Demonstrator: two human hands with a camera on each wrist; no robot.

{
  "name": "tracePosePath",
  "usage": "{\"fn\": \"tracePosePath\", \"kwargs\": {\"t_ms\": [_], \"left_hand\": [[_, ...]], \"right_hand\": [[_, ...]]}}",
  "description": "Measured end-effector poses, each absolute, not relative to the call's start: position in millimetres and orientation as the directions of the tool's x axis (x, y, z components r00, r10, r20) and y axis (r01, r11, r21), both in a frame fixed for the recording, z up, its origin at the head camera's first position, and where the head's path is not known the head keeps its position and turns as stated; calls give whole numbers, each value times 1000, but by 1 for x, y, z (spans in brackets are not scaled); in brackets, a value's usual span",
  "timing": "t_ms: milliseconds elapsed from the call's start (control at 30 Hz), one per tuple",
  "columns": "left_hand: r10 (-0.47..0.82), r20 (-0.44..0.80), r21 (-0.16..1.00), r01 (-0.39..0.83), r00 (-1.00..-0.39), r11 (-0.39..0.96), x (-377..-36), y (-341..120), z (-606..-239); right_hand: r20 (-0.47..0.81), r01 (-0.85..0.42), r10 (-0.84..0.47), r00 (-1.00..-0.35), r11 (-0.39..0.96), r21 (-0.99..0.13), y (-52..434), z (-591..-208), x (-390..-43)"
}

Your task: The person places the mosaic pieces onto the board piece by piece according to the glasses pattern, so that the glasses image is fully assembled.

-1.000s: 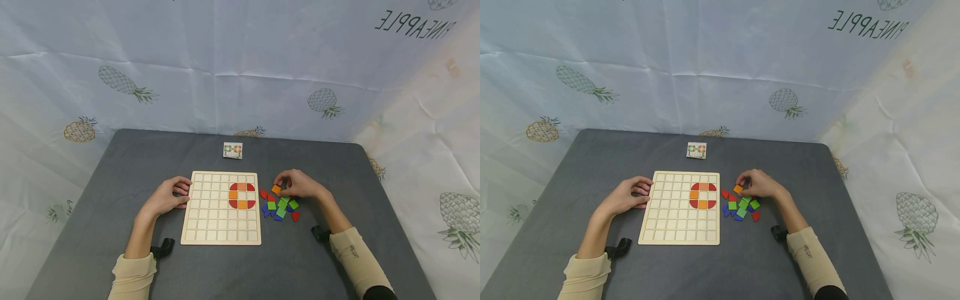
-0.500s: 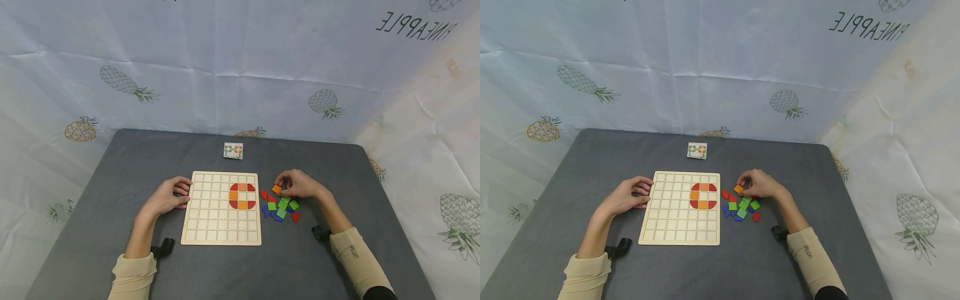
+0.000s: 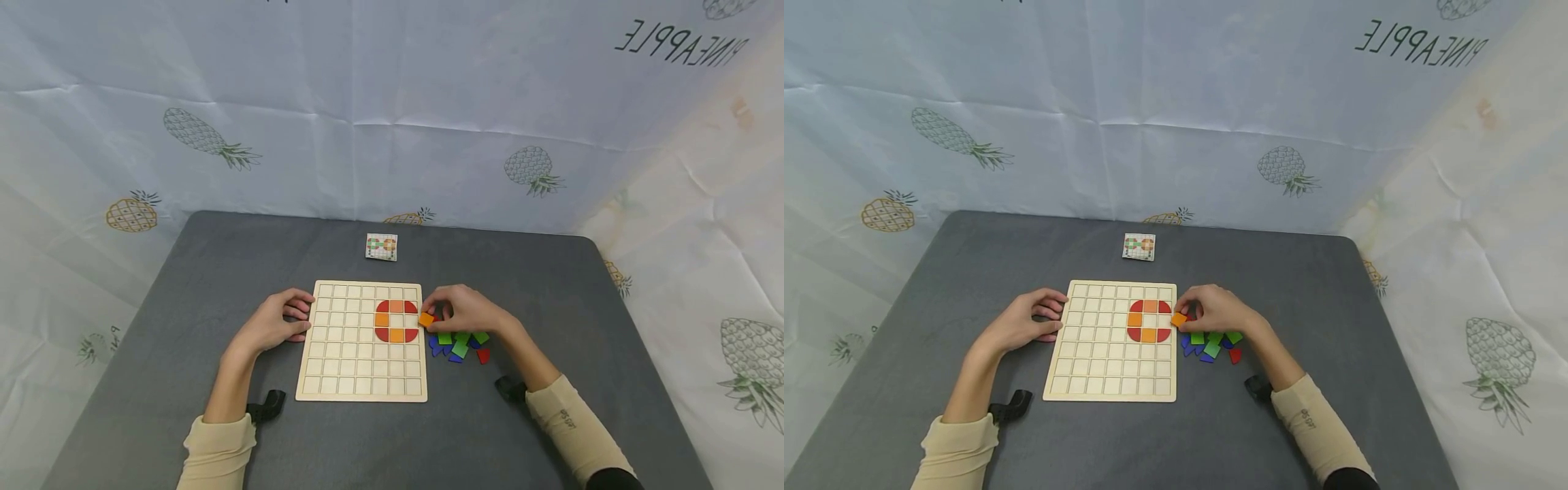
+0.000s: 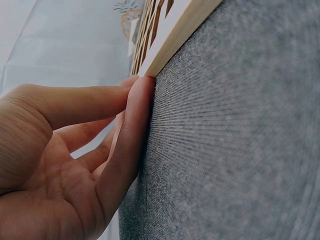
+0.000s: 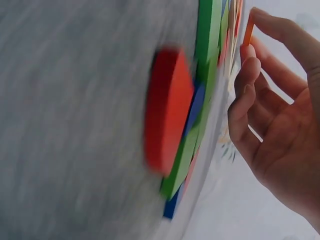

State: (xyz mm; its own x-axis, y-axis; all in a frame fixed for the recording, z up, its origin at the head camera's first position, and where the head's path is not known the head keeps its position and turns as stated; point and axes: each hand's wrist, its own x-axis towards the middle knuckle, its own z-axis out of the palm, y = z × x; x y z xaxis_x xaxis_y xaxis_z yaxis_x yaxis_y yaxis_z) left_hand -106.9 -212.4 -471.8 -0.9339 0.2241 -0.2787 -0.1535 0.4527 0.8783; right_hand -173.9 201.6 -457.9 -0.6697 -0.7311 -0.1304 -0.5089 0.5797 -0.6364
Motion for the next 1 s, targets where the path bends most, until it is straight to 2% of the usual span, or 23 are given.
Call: {"fn": "tracePosePath", "kwargs": {"t_ms": [300, 533, 1000], "left_hand": [[221, -287, 879, -164, -932, 448, -106, -211, -471], [221, -287, 880, -165, -932, 445, -107, -211, -472], [224, -291, 880, -169, -930, 444, -106, -212, -472]], "right_hand": [[-112, -600, -733, -671, 625, -499, 177, -455, -168], [-126, -612, -725, -677, 650, -451, 168, -451, -164], [-123, -570, -707, -696, 649, -505, 179, -453, -166]]}}
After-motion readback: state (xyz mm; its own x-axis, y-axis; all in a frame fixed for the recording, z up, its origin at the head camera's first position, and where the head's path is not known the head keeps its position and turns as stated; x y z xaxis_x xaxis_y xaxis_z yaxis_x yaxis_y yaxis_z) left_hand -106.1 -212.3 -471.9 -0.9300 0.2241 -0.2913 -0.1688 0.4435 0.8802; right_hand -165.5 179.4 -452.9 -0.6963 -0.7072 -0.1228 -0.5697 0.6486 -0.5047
